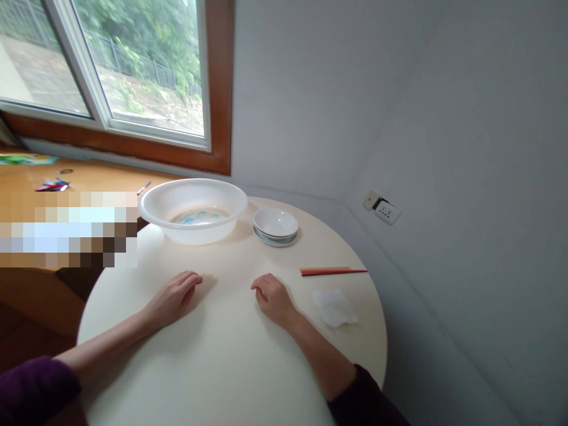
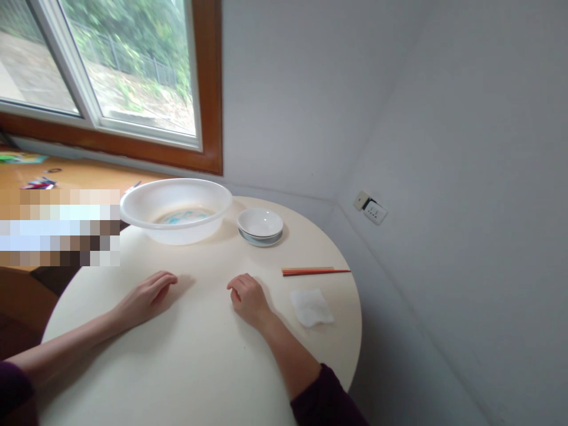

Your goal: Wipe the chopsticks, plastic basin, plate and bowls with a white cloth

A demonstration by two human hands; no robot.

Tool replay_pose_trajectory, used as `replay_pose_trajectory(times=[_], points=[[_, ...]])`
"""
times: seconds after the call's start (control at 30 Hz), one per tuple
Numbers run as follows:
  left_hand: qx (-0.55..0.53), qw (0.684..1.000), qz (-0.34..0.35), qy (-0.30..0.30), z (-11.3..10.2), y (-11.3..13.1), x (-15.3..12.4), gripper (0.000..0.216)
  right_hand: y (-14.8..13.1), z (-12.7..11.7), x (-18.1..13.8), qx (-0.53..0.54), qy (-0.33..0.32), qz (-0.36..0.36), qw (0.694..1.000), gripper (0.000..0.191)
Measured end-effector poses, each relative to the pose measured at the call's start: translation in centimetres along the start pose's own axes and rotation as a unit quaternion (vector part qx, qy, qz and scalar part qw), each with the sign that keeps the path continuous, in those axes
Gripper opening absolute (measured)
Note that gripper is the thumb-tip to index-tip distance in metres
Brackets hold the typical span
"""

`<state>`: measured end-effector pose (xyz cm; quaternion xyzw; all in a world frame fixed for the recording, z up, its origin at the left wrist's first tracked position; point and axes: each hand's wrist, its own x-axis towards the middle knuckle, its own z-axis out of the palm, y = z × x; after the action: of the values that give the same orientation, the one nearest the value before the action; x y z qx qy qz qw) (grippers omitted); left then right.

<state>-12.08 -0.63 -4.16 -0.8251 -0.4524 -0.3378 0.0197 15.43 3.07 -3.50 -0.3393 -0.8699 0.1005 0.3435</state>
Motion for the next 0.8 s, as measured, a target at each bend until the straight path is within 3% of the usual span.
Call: replay_pose_trajectory(times=[0.27, 0.5, 0.8], points=[[0.001, 1.000, 0.027, 0.010, -0.20, 0.21, 0.18, 0.017, 0.42, 0.26, -0.13, 0.016, 0.014, -0.001, 1.000, 0.033], [0.002, 0.999, 0.043, 0.019, -0.12, 0.10, 0.15, 0.016, 0.28, 0.23, 0.01, 0.018, 0.028, -0.016, 0.999, 0.019], [-0.001, 0.999, 0.026, 0.019, 0.05, -0.12, -0.16, 0.015, 0.27, 0.29, 0.01, 0.017, 0.025, -0.006, 1.000, 0.015]])
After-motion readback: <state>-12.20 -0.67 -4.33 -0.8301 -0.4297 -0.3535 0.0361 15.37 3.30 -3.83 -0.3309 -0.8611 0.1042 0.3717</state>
